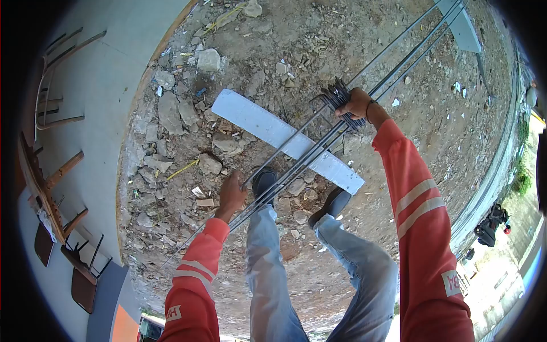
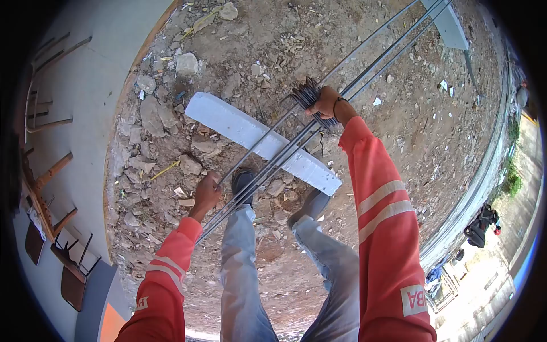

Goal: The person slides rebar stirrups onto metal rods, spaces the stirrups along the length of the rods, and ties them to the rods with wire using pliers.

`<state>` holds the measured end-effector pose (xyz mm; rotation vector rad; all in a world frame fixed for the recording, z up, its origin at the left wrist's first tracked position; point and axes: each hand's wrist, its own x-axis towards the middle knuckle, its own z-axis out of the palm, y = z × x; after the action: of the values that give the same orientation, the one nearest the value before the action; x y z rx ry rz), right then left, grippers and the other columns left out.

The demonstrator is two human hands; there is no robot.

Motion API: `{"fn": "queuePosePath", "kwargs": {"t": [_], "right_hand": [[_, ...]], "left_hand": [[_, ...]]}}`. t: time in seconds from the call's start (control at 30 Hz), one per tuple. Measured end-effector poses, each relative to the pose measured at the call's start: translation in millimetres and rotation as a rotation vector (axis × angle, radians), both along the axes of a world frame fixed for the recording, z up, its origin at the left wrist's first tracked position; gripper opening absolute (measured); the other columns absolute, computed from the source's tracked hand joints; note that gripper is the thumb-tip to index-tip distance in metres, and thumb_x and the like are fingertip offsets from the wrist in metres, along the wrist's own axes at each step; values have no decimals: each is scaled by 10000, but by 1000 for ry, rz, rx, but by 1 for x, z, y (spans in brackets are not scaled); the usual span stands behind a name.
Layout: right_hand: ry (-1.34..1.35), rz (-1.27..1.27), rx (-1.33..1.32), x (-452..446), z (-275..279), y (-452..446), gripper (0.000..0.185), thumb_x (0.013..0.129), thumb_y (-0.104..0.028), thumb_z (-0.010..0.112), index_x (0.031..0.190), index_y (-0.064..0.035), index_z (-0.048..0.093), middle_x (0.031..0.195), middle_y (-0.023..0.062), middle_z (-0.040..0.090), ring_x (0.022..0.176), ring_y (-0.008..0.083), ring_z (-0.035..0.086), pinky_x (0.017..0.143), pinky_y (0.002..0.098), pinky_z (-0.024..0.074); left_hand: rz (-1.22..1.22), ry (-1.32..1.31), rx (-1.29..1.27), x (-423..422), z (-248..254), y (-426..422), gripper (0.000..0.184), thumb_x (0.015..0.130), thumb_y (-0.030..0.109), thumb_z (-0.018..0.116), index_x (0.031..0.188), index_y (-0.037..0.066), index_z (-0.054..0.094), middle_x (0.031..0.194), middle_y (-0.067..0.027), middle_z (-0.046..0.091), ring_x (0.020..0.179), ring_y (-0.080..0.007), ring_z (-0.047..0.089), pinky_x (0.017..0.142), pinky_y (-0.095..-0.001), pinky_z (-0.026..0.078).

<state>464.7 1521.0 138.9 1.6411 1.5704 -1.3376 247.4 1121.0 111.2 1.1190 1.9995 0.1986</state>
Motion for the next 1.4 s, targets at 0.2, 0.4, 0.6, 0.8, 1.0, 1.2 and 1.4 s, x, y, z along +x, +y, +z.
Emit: {"fn": "queuePosePath", "kwargs": {"t": [0.2,0.4,0.6,0.8,1.0,1.2,1.4], "right_hand": [[121,118,-16,9,-12,6,456,585,-275,921,831,32,691,787,98,659,700,193,663,529,336,582],[209,83,-159,24,-45,9,416,601,-290,915,744,19,675,722,68,663,619,164,659,477,329,551],[198,241,-84,22,-55,11,422,649,-238,895,562,-10,551,552,80,593,478,173,587,423,341,466],[165,134,-134,27,-21,13,383,620,-116,896,583,-31,524,579,41,563,450,149,530,372,308,435],[232,-5,-134,32,-14,5,265,673,-62,843,783,5,612,726,54,625,614,138,597,472,292,534],[496,-123,153,57,-4,14,228,815,8,632,1037,-44,645,967,71,672,845,186,661,678,390,599],[343,423,618,104,-16,11,249,801,-200,716,1016,-84,663,999,131,682,889,304,667,776,409,519]], "left_hand": [[239,-238,-450,85,39,-7,281,834,243,703,1015,85,557,1093,-142,597,971,-307,621,755,-414,499],[2040,-1287,75,162,7,-10,268,950,262,585,1064,20,586,1022,-130,669,1062,-281,636,938,-426,540],[2340,-883,818,228,-50,10,196,996,218,509,1063,38,547,1085,-122,645,1046,-234,622,899,-386,549],[2308,-944,593,253,-27,-3,181,1018,182,446,1018,39,555,1088,-119,652,974,-203,626,781,-331,551],[2404,-966,441,245,-35,9,176,1017,165,428,1044,26,532,1112,-134,635,1002,-250,632,862,-384,560],[2367,-983,404,243,-34,3,254,1026,160,374,1066,-48,515,1089,-207,623,1060,-325,620,930,-408,559],[2230,-848,-87,230,-14,11,335,999,259,449,1037,-56,555,1044,-198,653,889,-291,681,772,-384,606]]}}
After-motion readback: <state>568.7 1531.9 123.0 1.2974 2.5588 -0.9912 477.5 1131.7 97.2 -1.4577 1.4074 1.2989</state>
